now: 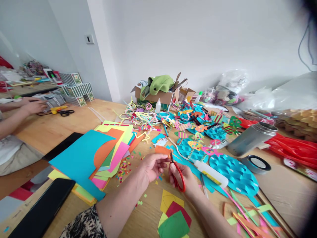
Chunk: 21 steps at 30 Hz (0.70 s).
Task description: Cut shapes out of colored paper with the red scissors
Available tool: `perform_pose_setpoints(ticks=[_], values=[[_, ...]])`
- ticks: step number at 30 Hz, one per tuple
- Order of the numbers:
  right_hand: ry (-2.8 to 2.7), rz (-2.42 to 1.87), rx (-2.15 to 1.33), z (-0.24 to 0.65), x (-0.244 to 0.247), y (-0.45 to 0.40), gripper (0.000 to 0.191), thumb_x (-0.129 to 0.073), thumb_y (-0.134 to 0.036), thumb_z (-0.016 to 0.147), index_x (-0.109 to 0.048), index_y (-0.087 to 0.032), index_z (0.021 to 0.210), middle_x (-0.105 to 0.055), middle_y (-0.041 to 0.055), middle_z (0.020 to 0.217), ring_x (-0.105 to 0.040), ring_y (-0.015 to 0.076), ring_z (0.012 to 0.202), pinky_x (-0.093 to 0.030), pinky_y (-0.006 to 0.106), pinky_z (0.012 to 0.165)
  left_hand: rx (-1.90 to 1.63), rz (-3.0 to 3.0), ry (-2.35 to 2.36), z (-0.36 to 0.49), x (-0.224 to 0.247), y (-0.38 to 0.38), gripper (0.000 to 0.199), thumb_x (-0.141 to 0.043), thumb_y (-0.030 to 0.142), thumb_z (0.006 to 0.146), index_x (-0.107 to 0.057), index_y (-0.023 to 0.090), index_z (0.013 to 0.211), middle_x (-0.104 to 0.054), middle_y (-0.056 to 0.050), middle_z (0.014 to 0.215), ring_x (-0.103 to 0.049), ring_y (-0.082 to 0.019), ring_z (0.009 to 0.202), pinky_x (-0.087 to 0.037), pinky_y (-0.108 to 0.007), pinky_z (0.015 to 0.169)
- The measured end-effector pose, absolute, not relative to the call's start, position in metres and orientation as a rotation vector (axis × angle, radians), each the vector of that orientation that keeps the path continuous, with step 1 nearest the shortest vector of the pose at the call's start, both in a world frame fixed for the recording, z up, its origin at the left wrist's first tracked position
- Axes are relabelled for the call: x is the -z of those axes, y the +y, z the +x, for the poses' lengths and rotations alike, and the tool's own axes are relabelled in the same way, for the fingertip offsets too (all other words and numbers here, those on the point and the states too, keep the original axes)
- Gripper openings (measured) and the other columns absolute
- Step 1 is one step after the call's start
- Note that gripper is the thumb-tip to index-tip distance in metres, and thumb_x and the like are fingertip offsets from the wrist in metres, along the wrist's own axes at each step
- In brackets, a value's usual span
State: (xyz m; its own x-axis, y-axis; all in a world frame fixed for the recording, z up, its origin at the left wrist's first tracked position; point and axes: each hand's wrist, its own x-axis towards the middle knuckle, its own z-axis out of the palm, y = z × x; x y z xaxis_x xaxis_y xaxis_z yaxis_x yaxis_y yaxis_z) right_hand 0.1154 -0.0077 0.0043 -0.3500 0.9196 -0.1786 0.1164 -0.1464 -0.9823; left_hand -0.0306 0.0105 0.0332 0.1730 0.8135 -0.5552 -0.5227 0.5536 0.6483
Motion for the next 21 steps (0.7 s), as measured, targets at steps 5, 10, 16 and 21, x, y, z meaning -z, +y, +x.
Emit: perform_pose_setpoints(ticks=[5,10,16,21], values=[[-1.468,-1.227,-1.591,0.114,0.002,-0.008,0.06,-0.056,-0.078,0.075,-0.05,-0.02,0.064,-0.054,-0.0017,0.047,-0.043,0.0094,0.038,-0.029,0.022,0.04,-1.14,0.307,1.008,-0.028,-0.035,0.01,0.007,-0.071,0.011,0.063,-0.066,0.012,0.067,-0.067,-0.004,0.066,-0.051,-0.007,0.049,-0.034,-0.019,0.045],[-1.474,-1.198,-1.609,0.113,0.006,-0.007,0.06,-0.055,-0.079,0.076,-0.05,-0.02,0.067,-0.054,-0.0021,0.048,-0.043,0.0095,0.038,-0.03,0.021,0.04,-1.123,0.376,0.999,-0.027,-0.035,0.008,0.01,-0.074,0.015,0.06,-0.068,0.011,0.068,-0.067,-0.004,0.066,-0.052,-0.007,0.049,-0.035,-0.02,0.047],[-1.483,-1.22,-1.618,0.112,0.002,-0.008,0.062,-0.055,-0.081,0.073,-0.051,-0.019,0.067,-0.053,-0.0026,0.047,-0.043,0.009,0.038,-0.031,0.021,0.039,-1.144,0.463,1.02,-0.027,-0.031,0.007,0.018,-0.079,0.019,0.055,-0.069,0.012,0.069,-0.067,-0.003,0.067,-0.052,-0.007,0.049,-0.035,-0.021,0.047],[-1.494,-1.189,-1.627,0.114,0.001,-0.009,0.06,-0.054,-0.078,0.077,-0.05,-0.019,0.067,-0.054,-0.0021,0.049,-0.042,0.0083,0.039,-0.029,0.021,0.04,-1.17,0.521,1.027,-0.027,-0.028,0.007,0.021,-0.08,0.023,0.054,-0.068,0.013,0.069,-0.066,-0.002,0.066,-0.055,-0.008,0.051,-0.037,-0.021,0.048]])
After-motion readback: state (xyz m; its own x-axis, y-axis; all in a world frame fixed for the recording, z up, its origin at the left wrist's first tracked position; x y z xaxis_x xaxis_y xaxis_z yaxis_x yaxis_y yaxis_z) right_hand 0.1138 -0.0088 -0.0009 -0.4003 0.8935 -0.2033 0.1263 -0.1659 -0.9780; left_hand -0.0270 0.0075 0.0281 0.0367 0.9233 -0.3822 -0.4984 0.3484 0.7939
